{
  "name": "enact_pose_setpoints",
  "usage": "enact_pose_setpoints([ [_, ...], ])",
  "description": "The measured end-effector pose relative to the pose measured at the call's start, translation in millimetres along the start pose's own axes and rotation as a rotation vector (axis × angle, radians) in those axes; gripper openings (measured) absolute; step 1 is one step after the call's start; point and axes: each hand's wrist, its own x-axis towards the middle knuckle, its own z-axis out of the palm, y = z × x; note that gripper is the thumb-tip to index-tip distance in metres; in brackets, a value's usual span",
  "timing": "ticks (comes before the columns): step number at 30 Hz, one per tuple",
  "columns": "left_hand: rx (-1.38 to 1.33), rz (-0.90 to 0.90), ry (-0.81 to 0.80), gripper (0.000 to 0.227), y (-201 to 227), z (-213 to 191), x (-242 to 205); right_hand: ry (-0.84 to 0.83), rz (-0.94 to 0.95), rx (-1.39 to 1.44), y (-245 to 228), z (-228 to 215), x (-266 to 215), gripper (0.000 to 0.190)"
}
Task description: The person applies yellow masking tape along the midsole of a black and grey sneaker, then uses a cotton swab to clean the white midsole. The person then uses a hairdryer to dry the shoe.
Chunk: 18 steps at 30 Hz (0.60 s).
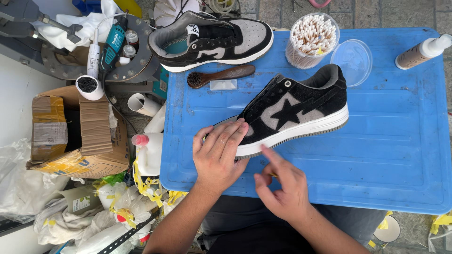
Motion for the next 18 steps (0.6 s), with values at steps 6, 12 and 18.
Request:
enact_pose_setpoints([
  [6,0.019,-0.008,-0.006,0.055,-3.5,-3.4,-3.8,0.042,0.122,0.138,19.4,-23.7,-20.1,0.034],
  [12,0.065,-0.011,-0.005,0.050,-15.5,-16.3,-12.9,0.183,0.182,-0.729,35.1,-102.1,-5.9,0.018],
  [18,0.077,-0.067,0.004,0.052,-17.2,-14.4,-14.3,0.176,-0.042,-0.873,22.6,-146.4,53.1,0.012],
])
